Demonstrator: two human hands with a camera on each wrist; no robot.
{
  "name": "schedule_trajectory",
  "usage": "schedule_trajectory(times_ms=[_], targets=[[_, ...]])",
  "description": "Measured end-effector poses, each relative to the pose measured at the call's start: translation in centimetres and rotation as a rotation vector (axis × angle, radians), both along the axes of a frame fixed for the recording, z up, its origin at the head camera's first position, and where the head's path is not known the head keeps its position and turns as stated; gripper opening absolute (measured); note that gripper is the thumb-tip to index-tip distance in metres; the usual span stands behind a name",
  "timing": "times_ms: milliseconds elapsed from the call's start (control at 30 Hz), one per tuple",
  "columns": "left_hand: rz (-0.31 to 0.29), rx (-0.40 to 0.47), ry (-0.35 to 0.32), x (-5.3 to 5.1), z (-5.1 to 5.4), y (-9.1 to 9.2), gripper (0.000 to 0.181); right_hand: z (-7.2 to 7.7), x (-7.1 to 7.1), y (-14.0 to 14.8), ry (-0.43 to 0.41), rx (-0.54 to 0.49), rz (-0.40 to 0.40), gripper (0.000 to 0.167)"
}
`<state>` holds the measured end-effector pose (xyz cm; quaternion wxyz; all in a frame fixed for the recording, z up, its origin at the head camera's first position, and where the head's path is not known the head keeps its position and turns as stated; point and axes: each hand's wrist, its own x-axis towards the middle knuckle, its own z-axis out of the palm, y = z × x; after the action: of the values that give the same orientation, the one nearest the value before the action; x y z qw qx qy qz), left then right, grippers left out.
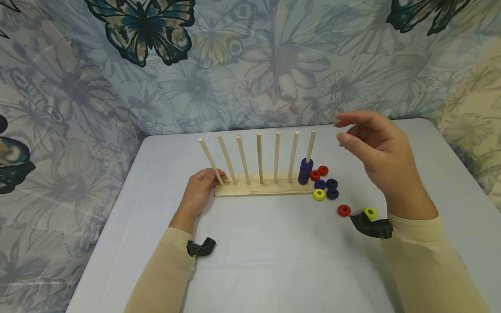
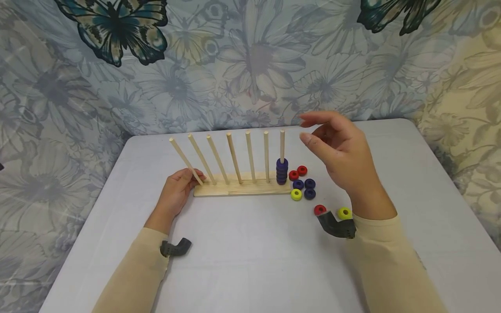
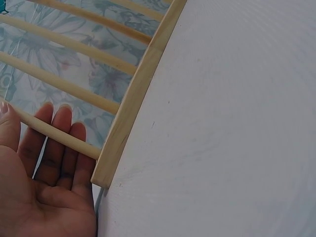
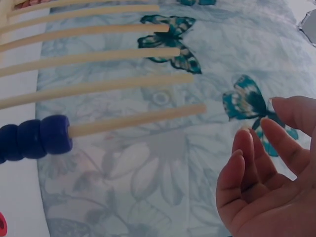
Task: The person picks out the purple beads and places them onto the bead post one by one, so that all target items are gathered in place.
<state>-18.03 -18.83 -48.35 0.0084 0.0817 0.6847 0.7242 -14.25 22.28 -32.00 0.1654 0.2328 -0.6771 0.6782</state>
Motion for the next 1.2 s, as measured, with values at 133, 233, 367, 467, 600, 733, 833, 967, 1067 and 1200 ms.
schedule_trajectory(times_ms=[133, 233, 367, 467, 600, 733, 833, 967, 1067, 1200], targets=[[0.001, 0.002, -0.001, 0.0, 0.0, 0.0, 0.046, -0.1, 0.0, 0.6, -0.006, 0.002, 0.000, 0.039], [0.003, -0.001, -0.003, 0.0, -0.1, -0.1, 0.045, -0.4, 0.1, 1.1, -0.017, 0.012, -0.007, 0.039], [0.007, -0.008, -0.006, -0.1, -0.1, -0.1, 0.043, -0.7, 0.3, 1.8, -0.041, 0.096, -0.063, 0.037], [0.007, -0.011, -0.004, -0.1, -0.1, 0.0, 0.043, -1.0, 0.6, 2.2, -0.058, 0.192, -0.123, 0.037], [0.008, -0.012, -0.004, -0.1, -0.1, 0.0, 0.045, -1.7, 0.7, 2.7, -0.072, 0.274, -0.157, 0.037], [0.011, -0.017, -0.007, -0.1, -0.2, 0.0, 0.045, -2.4, 0.7, 3.2, -0.086, 0.294, -0.156, 0.038], [0.010, -0.019, -0.007, -0.1, -0.2, -0.1, 0.044, -3.1, 0.7, 3.5, -0.109, 0.295, -0.149, 0.038], [0.009, -0.014, -0.001, -0.1, -0.3, -0.1, 0.044, -4.2, 0.7, 4.0, -0.150, 0.342, -0.170, 0.037], [0.006, -0.009, 0.003, -0.1, -0.2, 0.0, 0.045, -5.1, 0.6, 4.3, -0.192, 0.377, -0.195, 0.036], [0.005, -0.009, 0.003, -0.2, -0.2, -0.1, 0.044, -6.3, 0.3, 4.7, -0.243, 0.399, -0.208, 0.034]])
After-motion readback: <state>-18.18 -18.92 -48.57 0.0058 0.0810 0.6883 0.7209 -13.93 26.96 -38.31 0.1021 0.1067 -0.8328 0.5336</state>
